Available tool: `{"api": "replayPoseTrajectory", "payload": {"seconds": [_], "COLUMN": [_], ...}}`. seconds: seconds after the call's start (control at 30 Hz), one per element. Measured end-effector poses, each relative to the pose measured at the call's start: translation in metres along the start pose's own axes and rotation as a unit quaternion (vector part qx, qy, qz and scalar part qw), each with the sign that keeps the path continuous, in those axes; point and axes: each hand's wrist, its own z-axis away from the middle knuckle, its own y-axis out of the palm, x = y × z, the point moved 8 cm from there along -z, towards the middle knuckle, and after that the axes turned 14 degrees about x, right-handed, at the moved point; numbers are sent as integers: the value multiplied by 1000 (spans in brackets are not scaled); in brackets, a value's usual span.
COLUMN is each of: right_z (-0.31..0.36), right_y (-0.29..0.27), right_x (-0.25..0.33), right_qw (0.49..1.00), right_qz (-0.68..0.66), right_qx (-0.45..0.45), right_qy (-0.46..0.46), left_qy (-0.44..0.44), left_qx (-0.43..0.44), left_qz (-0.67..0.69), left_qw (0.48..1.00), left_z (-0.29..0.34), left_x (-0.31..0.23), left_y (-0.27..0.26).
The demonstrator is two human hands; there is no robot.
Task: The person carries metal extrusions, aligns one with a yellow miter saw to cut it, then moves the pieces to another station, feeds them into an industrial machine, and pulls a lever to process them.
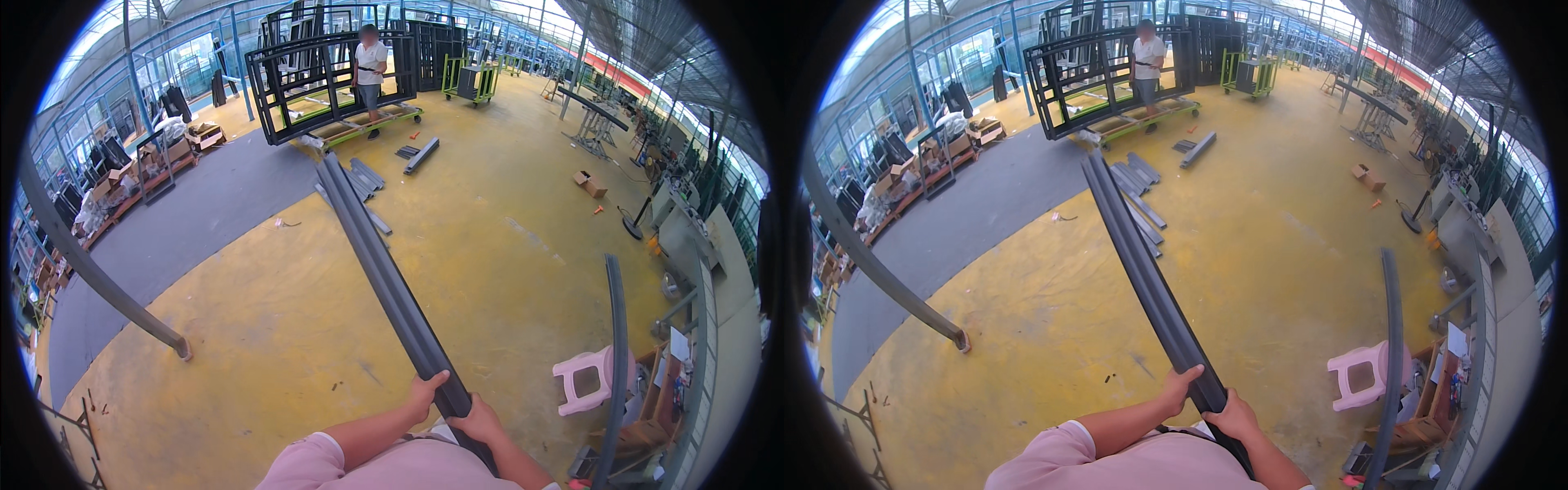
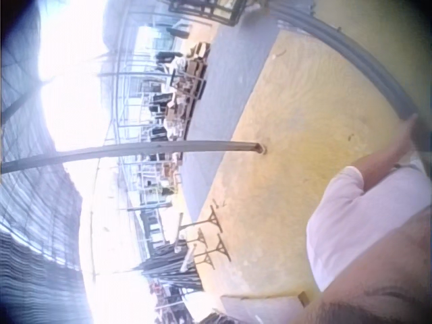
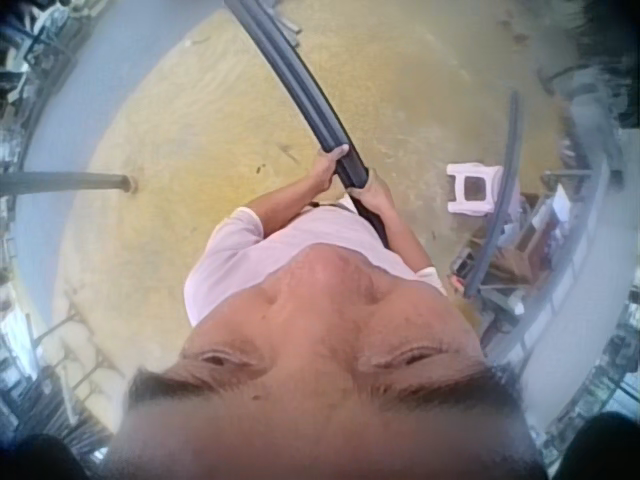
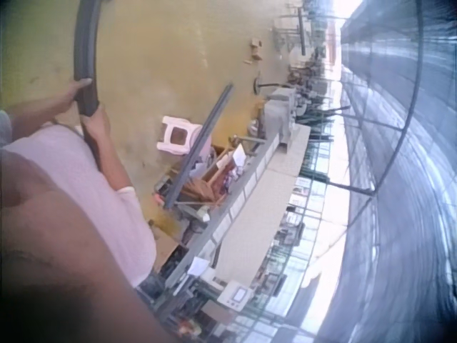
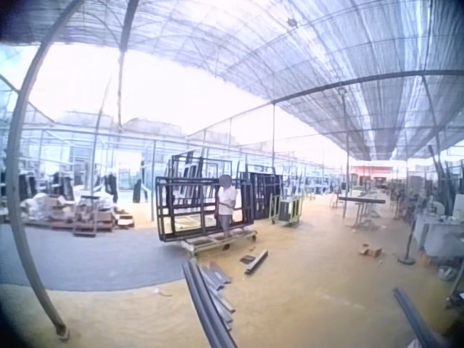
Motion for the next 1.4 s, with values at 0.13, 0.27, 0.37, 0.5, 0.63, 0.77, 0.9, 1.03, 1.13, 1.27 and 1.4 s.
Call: {"api": "replayPoseTrajectory", "payload": {"seconds": [0.13,0.27,0.37,0.5,0.63,0.77,0.9,1.03,1.13,1.27,1.4], "right_z": [-70,-150,-182,-221,-247,-258,-261,-285,-305,-314,-313], "right_y": [-23,-59,-109,-165,-211,-243,-261,-274,-285,-298,-305], "right_x": [19,43,74,102,133,172,203,209,218,225,223], "right_qw": [996,987,973,941,881,811,770,768,777,820,881], "right_qz": [54,116,167,261,328,404,458,484,489,441,345], "right_qx": [59,65,119,96,18,-36,-52,-31,-56,-164,-219], "right_qy": [-28,-90,-110,-192,-341,-421,-440,-417,-393,-326,-238], "left_qy": [-33,89,199,383,99,-200,-326,-275,-239,-261,-270], "left_qx": [2,-91,-271,-447,-37,299,458,455,428,392,392], "left_qz": [48,100,28,-397,-635,-682,-421,-333,-301,-272,-264], "left_qw": [998,987,941,704,765,636,712,778,818,839,839], "left_z": [-38,-107,-112,-64,-143,-217,-276,-309,-329,-334,-338], "left_x": [-34,-104,-194,-340,-364,-292,-225,-217,-219,-245,-254], "left_y": [-26,-87,-139,-94,17,42,22,47,38,33,12]}}
